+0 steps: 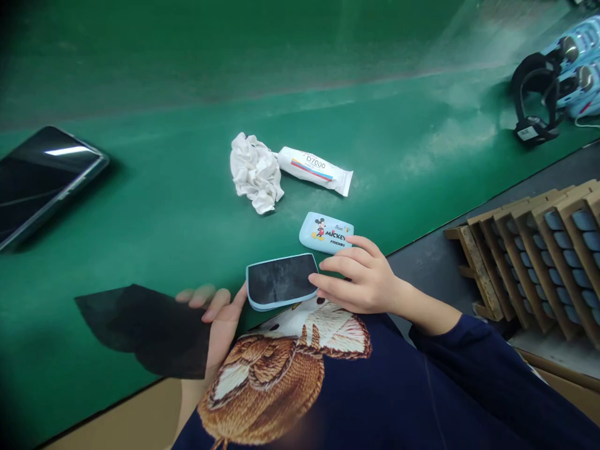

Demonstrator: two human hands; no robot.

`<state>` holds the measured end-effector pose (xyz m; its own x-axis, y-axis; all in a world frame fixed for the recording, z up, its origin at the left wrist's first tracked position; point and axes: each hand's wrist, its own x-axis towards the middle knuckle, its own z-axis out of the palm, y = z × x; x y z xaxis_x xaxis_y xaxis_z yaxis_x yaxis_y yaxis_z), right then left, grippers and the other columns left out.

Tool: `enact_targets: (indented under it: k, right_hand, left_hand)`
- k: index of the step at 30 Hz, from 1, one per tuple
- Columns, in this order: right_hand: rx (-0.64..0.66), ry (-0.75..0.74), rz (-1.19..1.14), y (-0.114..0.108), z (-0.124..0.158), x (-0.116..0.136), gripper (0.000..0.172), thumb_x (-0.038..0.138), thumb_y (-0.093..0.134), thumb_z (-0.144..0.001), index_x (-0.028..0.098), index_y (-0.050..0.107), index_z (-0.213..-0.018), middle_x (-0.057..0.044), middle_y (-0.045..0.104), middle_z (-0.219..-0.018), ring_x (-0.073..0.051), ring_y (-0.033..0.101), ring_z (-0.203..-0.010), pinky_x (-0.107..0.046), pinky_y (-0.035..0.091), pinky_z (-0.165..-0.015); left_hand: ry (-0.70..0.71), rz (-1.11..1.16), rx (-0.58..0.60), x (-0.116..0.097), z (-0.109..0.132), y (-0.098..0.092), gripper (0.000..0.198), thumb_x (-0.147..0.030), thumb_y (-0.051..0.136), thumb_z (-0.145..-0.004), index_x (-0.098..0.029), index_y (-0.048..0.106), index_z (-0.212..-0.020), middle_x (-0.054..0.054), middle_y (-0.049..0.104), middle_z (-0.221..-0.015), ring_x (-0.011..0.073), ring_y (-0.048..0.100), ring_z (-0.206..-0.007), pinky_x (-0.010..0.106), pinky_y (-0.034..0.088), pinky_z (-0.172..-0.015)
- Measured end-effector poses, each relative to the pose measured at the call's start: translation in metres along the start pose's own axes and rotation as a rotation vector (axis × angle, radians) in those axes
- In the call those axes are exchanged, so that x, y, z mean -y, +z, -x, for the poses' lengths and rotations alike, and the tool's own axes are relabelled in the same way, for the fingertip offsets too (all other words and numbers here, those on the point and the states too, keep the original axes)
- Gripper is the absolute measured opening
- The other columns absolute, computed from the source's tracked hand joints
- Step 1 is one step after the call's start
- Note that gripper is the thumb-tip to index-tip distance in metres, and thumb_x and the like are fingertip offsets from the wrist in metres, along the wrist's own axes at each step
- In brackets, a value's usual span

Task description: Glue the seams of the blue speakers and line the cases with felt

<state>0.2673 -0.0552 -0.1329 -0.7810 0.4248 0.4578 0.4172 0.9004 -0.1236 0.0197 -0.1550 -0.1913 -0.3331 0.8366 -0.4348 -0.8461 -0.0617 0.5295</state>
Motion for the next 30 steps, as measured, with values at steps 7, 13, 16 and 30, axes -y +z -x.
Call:
enact_targets:
  k: [7, 13, 16, 30]
  right_hand:
    - [0.190, -0.132, -0.047, 0.017, -0.017, 0.013, 0.032, 0.050, 0.056, -0.093, 0.029, 0.066, -0.116, -0.005, 0.059, -0.137, -0.023, 0.044, -0.132, -0.053, 0.013, -0.120]
    - [0.275, -0.167, -0.075, 0.022, -0.021, 0.014, 0.031, 0.048, 0.052, -0.096, 0.027, 0.067, -0.112, -0.004, 0.052, -0.144, -0.024, 0.040, -0.137, -0.053, 0.002, -0.120]
    - [0.295, -0.155, -0.075, 0.022, -0.020, 0.014, 0.033, 0.049, 0.051, -0.096, 0.027, 0.066, -0.115, -0.005, 0.050, -0.146, -0.024, 0.038, -0.138, -0.054, 0.002, -0.120]
    - [0.351, -0.174, -0.076, 0.023, -0.023, 0.013, 0.040, 0.053, 0.048, -0.097, 0.028, 0.061, -0.124, -0.005, 0.047, -0.149, -0.025, 0.037, -0.140, -0.056, 0.004, -0.120]
  left_hand:
    - [0.038, -0.054, 0.043, 0.002, 0.002, -0.002, 0.039, -0.047, 0.086, -0.058, -0.023, 0.066, -0.082, -0.007, 0.054, -0.071, 0.0035, 0.046, -0.052, 0.042, 0.057, -0.096]
    - [0.003, -0.024, 0.070, 0.002, 0.000, -0.005, 0.034, -0.045, 0.086, -0.060, -0.024, 0.068, -0.080, -0.008, 0.057, -0.070, 0.0038, 0.048, -0.052, 0.042, 0.057, -0.096]
    - [-0.001, -0.033, 0.062, 0.001, 0.001, -0.005, 0.028, -0.043, 0.083, -0.065, -0.023, 0.068, -0.079, -0.007, 0.056, -0.069, 0.0041, 0.049, -0.052, 0.043, 0.055, -0.098]
    - [0.023, -0.055, 0.071, 0.001, 0.002, -0.005, 0.027, -0.044, 0.081, -0.068, -0.024, 0.068, -0.080, -0.007, 0.056, -0.069, 0.0044, 0.048, -0.052, 0.044, 0.055, -0.098]
